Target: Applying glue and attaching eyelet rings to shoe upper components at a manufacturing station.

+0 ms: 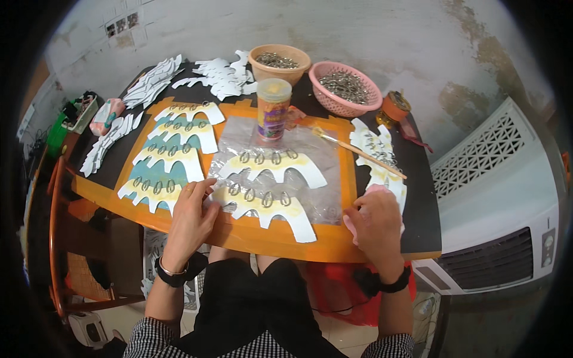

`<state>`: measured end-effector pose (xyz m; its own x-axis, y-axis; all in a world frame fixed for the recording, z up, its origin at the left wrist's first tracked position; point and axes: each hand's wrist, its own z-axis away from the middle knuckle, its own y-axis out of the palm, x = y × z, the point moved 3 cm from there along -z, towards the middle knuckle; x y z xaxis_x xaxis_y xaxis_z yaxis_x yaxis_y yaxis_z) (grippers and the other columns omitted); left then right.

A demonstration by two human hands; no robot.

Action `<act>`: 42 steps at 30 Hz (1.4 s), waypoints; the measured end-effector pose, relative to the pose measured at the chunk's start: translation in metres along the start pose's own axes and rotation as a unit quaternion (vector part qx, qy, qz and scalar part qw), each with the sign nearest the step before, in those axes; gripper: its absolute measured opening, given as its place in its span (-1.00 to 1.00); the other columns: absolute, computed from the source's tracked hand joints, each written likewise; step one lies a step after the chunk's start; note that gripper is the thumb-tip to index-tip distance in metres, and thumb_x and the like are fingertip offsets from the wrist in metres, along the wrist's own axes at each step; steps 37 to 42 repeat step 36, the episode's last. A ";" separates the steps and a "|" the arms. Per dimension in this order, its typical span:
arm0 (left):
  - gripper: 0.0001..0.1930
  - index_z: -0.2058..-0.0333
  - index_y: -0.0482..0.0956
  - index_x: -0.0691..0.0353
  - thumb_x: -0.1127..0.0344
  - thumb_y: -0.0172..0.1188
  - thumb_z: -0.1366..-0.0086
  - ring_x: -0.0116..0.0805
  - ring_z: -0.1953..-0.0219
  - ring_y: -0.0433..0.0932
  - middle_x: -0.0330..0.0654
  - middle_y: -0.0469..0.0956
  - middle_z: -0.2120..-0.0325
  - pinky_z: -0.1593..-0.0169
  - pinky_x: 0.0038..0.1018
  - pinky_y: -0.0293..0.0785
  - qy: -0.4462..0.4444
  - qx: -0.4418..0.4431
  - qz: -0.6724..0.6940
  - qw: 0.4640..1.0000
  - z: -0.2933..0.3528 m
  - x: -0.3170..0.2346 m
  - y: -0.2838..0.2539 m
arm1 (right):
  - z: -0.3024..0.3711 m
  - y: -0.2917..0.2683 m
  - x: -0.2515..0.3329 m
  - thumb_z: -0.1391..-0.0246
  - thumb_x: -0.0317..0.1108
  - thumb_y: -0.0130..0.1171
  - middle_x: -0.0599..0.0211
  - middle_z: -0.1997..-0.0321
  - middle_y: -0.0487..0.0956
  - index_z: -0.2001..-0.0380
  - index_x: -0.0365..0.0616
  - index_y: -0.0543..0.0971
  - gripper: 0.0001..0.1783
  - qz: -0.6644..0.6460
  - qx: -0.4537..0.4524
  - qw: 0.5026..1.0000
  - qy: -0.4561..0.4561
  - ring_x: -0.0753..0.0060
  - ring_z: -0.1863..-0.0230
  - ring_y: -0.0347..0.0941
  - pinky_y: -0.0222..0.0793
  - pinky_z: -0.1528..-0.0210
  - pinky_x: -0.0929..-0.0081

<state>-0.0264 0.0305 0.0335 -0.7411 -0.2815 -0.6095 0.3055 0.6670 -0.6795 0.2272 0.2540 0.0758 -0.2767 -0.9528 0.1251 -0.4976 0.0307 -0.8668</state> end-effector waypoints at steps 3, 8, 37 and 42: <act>-0.63 0.01 0.47 0.32 0.53 0.15 -0.17 -0.14 0.21 0.53 -0.01 0.52 0.25 0.09 -0.37 0.45 -0.066 0.046 0.035 0.996 -0.011 0.002 -0.001 | -0.033 -0.006 0.016 0.01 -0.44 0.30 0.15 0.18 0.53 0.30 -0.21 0.54 -0.81 -0.070 -0.074 0.995 -0.008 0.16 0.19 0.48 0.39 0.15 0.29; -0.71 0.08 0.48 0.34 0.54 0.08 -0.19 -0.27 0.11 0.58 -0.10 0.57 0.27 0.07 -0.44 0.48 -0.122 0.066 0.254 0.957 -0.009 0.015 0.005 | -0.089 0.045 0.054 -0.14 -0.39 0.20 0.10 0.09 0.56 0.10 -0.26 0.53 -0.73 -0.362 0.135 0.922 0.020 0.20 0.08 0.52 0.44 0.06 0.36; -0.59 0.01 0.39 0.31 0.46 0.32 -0.19 -0.48 0.20 0.61 -0.14 0.52 0.08 0.13 -0.63 0.54 -0.226 0.073 0.424 0.874 -0.011 -0.005 0.010 | -0.119 0.115 0.077 -0.14 -0.39 0.29 0.50 0.40 0.57 0.33 -0.22 0.54 -0.85 -0.628 0.260 0.723 0.123 0.76 0.41 0.43 0.31 0.40 0.72; -0.59 0.01 0.39 0.31 0.46 0.32 -0.19 -0.48 0.20 0.61 -0.14 0.52 0.08 0.13 -0.63 0.54 -0.226 0.073 0.424 0.874 -0.011 -0.005 0.010 | -0.119 0.115 0.077 -0.14 -0.39 0.29 0.50 0.40 0.57 0.33 -0.22 0.54 -0.85 -0.628 0.260 0.723 0.123 0.76 0.41 0.43 0.31 0.40 0.72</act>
